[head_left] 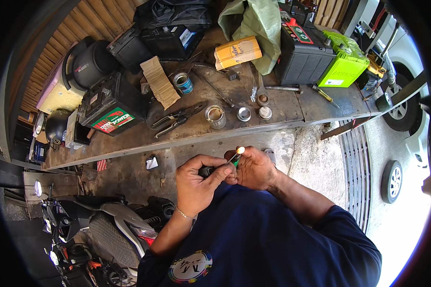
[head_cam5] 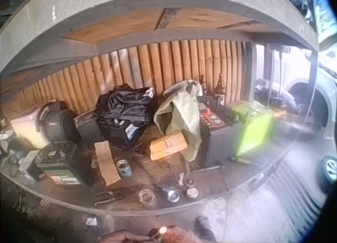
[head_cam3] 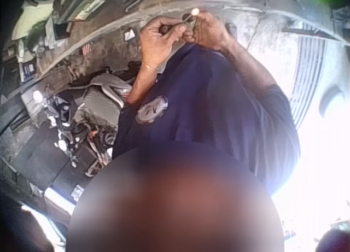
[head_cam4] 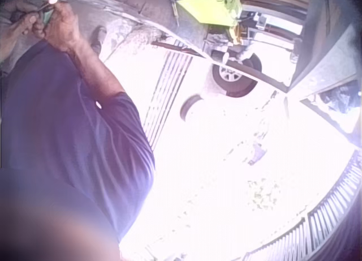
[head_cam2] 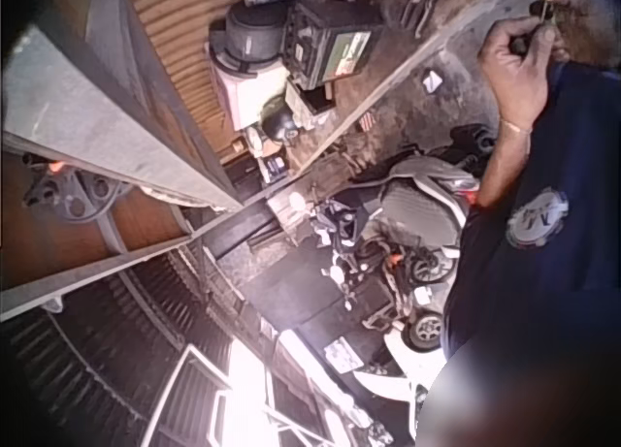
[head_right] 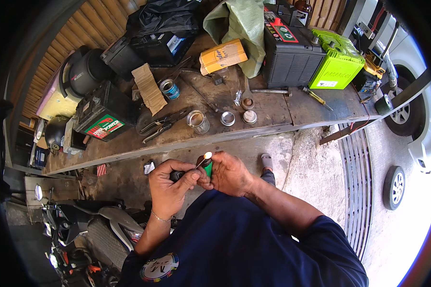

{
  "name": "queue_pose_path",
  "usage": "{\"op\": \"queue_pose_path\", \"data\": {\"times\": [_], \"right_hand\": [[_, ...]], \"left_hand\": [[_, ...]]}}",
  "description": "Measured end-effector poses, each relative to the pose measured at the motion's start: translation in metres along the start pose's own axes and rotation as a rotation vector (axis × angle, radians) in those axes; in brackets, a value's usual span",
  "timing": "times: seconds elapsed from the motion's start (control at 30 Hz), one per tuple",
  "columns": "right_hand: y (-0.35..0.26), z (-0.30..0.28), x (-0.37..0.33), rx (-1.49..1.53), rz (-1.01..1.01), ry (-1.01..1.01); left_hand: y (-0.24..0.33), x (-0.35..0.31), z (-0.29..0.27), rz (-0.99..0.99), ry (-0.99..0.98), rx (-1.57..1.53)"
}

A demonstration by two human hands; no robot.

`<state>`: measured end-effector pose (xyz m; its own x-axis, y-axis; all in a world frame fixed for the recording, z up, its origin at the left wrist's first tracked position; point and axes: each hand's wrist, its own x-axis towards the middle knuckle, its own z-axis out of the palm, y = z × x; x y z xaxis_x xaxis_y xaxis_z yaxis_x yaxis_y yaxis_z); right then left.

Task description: The person repeatedly lights a green lighter and uses the flame to heat a small black electrical component held in the left hand. They rotate the component and apply the flame to different areas, then set the lighter down and continue handling the component with both hands.

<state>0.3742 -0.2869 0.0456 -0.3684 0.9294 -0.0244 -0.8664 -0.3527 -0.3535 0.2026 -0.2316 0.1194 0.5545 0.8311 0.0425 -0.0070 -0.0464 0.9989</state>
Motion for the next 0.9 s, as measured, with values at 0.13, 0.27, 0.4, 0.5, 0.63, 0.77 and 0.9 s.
{"op": "queue_pose_path", "data": {"times": [0.13,0.27,0.4,0.5,0.63,0.77,0.9], "right_hand": [[-0.0005,0.0020,0.0007,0.010,-0.004,-0.016],[-0.0005,-0.0001,0.0017,0.012,0.000,-0.037],[0.0008,-0.0042,0.0012,0.022,0.002,-0.028],[0.0007,-0.0070,0.0011,0.015,0.014,-0.021],[0.0005,-0.0064,0.0016,-0.005,0.011,-0.024],[0.0005,-0.0019,0.0000,0.012,-0.004,0.001],[0.0003,0.0006,0.0006,0.002,0.003,0.002]], "left_hand": [[-0.0017,0.0007,-0.0003,0.000,0.013,0.003],[0.0001,0.0004,-0.0006,0.007,-0.005,-0.005],[0.0003,0.0011,-0.0002,0.010,-0.011,-0.031],[-0.0002,0.0008,0.0000,0.015,-0.010,-0.017],[0.0003,0.0008,0.0003,0.011,-0.007,-0.011],[0.0013,0.0007,0.0009,0.017,-0.019,-0.049],[-0.0004,0.0007,-0.0002,0.012,-0.019,-0.066]]}}
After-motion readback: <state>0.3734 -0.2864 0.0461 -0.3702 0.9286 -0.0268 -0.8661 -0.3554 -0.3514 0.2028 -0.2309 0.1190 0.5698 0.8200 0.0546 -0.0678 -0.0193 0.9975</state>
